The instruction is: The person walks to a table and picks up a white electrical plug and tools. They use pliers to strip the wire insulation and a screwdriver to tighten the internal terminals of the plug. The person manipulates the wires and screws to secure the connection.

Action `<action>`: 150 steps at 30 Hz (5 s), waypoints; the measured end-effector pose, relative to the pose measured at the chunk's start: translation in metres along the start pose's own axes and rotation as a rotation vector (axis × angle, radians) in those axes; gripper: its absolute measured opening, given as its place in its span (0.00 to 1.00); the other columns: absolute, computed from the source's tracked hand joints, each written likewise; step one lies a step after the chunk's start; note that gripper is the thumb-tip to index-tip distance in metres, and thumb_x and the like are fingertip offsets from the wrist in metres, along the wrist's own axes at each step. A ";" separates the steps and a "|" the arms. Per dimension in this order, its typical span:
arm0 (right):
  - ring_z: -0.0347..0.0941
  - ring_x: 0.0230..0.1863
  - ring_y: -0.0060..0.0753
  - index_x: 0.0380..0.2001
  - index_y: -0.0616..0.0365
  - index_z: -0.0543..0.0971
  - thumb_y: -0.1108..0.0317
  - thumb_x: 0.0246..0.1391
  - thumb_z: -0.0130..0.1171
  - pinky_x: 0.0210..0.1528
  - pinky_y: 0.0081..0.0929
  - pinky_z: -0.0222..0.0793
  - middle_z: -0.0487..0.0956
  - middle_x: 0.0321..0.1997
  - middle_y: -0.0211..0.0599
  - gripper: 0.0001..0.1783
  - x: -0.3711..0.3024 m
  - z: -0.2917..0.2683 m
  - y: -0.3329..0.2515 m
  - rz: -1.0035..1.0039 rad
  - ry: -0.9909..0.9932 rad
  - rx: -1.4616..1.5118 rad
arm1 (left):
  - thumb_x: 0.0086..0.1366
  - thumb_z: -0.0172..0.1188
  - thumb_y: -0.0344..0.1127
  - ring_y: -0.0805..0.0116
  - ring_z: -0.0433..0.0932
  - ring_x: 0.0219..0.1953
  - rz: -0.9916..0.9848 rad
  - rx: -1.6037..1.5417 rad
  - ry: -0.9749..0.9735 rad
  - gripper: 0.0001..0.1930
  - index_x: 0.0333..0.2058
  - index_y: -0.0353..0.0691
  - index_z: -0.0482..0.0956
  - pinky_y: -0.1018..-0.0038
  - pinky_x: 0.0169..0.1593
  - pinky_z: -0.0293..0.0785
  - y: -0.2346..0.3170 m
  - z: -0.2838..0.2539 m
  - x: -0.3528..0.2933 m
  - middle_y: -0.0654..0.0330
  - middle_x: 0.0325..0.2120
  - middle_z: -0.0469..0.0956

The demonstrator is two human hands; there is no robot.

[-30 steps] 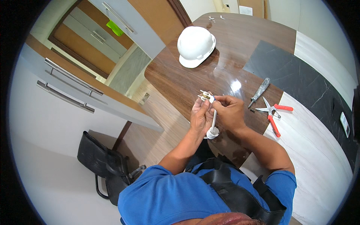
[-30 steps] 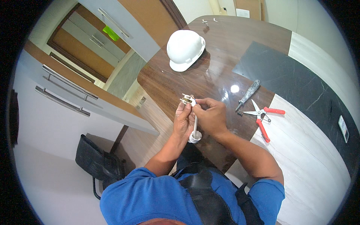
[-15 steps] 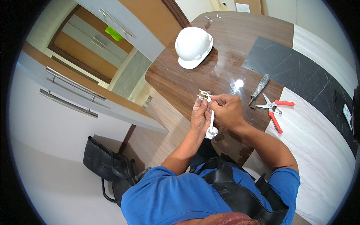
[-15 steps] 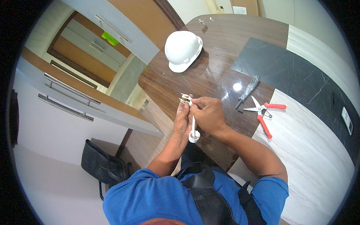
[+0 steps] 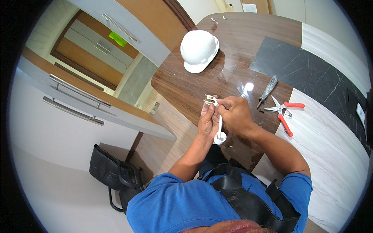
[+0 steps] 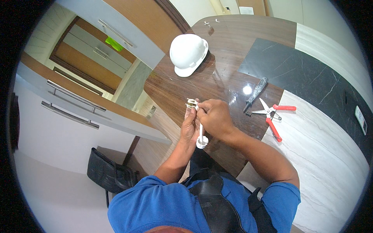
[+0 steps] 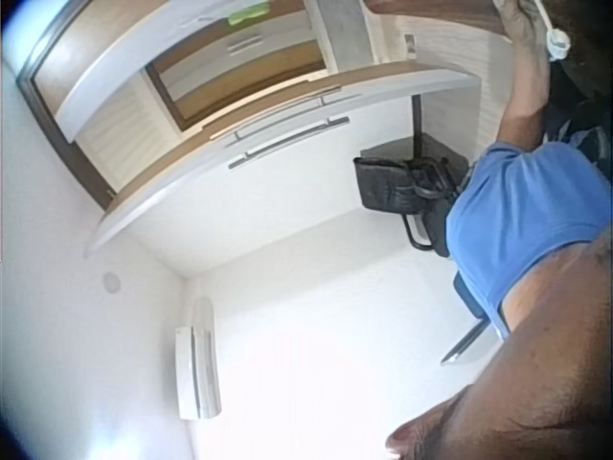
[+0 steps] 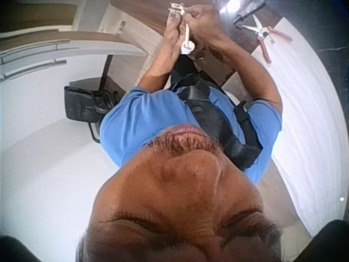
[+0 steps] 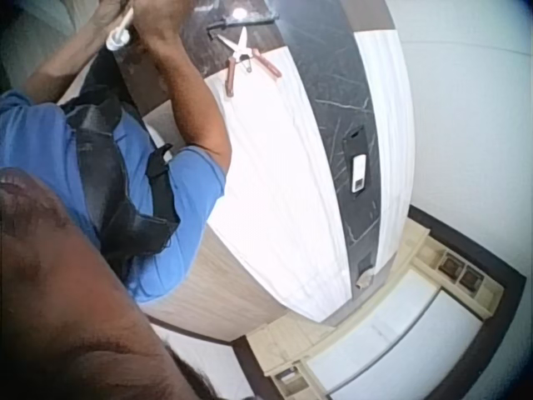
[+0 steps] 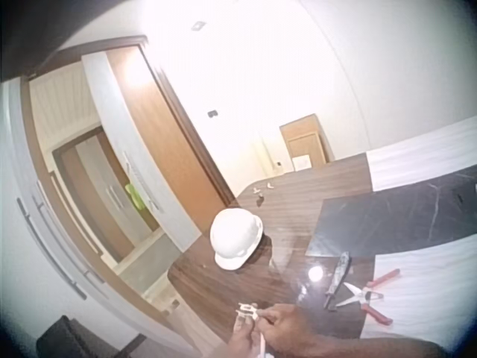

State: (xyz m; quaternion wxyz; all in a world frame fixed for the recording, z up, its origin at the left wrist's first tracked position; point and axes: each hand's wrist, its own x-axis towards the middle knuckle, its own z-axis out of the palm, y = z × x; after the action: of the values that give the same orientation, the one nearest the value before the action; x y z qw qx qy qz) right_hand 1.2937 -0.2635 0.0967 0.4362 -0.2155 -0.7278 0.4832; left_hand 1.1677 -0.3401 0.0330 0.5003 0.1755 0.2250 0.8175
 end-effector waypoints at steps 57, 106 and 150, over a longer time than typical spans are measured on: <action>0.78 0.33 0.22 0.41 0.67 0.79 0.69 0.59 0.63 0.34 0.19 0.76 0.82 0.35 0.36 0.12 -0.021 0.037 0.010 0.527 0.028 0.724 | 0.71 0.55 0.32 0.68 0.81 0.42 0.093 0.244 0.049 0.10 0.49 0.39 0.73 0.72 0.45 0.81 0.016 -0.007 0.013 0.55 0.41 0.80; 0.73 0.21 0.15 0.41 0.71 0.82 0.67 0.61 0.60 0.23 0.14 0.67 0.80 0.23 0.31 0.14 -0.009 0.015 -0.027 0.438 -0.012 0.497 | 0.68 0.56 0.24 0.59 0.77 0.52 0.064 0.110 -0.308 0.18 0.55 0.42 0.70 0.64 0.57 0.77 0.043 -0.009 0.021 0.53 0.48 0.76; 0.74 0.27 0.17 0.39 0.68 0.84 0.70 0.56 0.59 0.27 0.21 0.68 0.84 0.27 0.39 0.12 -0.003 -0.001 -0.038 0.123 -0.083 0.193 | 0.66 0.61 0.27 0.68 0.78 0.48 0.158 0.439 -0.295 0.27 0.61 0.26 0.65 0.72 0.54 0.75 0.061 0.013 0.006 0.56 0.46 0.77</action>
State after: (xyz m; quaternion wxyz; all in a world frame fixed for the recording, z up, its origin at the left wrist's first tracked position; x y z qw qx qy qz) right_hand 1.3001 -0.2821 0.1295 0.3942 -0.1967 -0.6807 0.5853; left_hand 1.1264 -0.3572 0.0774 0.4125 0.4139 0.3073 0.7511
